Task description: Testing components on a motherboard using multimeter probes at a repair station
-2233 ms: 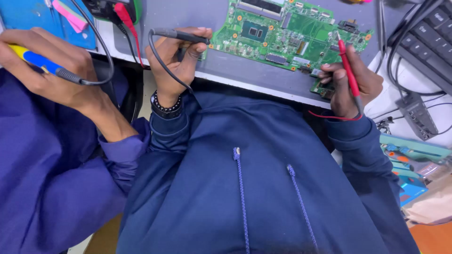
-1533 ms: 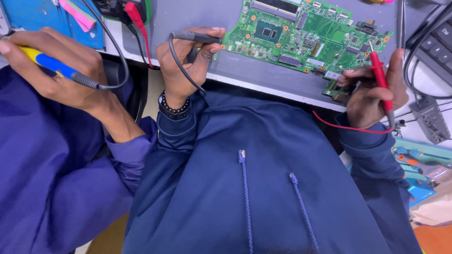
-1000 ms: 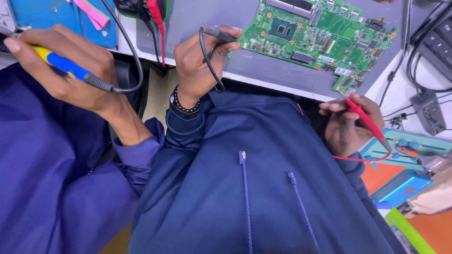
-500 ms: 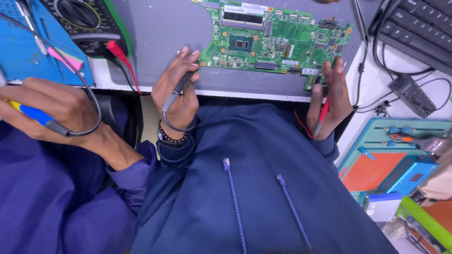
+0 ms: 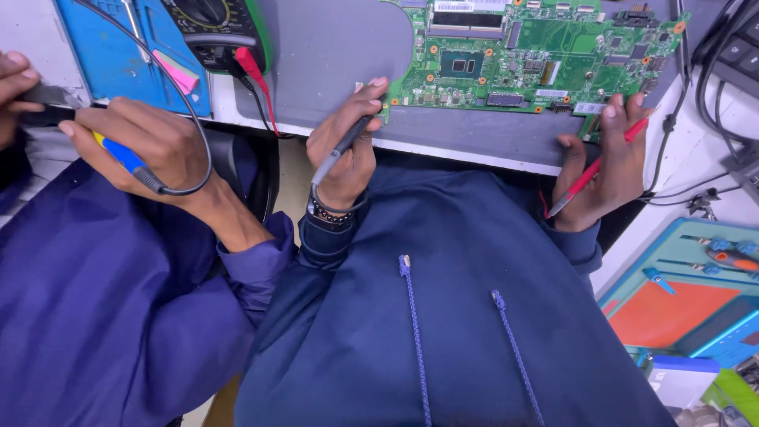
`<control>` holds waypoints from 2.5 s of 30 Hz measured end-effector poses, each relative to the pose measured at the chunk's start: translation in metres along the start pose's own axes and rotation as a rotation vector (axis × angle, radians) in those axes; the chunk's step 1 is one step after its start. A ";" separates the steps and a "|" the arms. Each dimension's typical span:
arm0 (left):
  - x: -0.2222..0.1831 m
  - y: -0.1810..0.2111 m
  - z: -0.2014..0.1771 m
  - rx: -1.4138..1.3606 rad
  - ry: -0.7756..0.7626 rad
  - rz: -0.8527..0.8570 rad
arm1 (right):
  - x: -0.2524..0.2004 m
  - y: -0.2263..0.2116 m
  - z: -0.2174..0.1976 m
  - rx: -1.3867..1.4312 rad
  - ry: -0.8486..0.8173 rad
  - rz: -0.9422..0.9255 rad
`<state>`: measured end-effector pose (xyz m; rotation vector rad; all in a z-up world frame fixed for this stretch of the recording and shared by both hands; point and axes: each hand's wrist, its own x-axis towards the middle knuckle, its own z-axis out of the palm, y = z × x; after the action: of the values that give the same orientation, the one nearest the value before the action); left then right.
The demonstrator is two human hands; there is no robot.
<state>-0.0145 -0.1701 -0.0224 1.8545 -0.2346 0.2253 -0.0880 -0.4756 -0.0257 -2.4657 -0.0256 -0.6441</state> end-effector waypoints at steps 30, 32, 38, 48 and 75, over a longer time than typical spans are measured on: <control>0.018 -0.024 -0.001 -0.060 -0.032 0.122 | 0.110 -0.075 0.067 0.849 -0.389 0.231; 0.018 -0.026 0.000 -0.044 -0.016 0.119 | 0.116 -0.075 0.068 0.669 -0.495 0.116; 0.017 -0.028 0.000 -0.047 -0.006 0.099 | 0.103 -0.055 0.094 0.665 -0.379 0.069; 0.021 -0.032 -0.003 -0.022 -0.040 0.117 | 0.102 -0.061 0.095 0.634 -0.425 0.091; 0.024 -0.034 0.002 0.022 -0.009 0.189 | 0.102 -0.054 0.095 0.589 -0.457 -0.011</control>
<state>0.0176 -0.1630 -0.0477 1.8565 -0.4156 0.3503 0.0356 -0.3918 -0.0185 -1.9805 -0.3541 -0.0408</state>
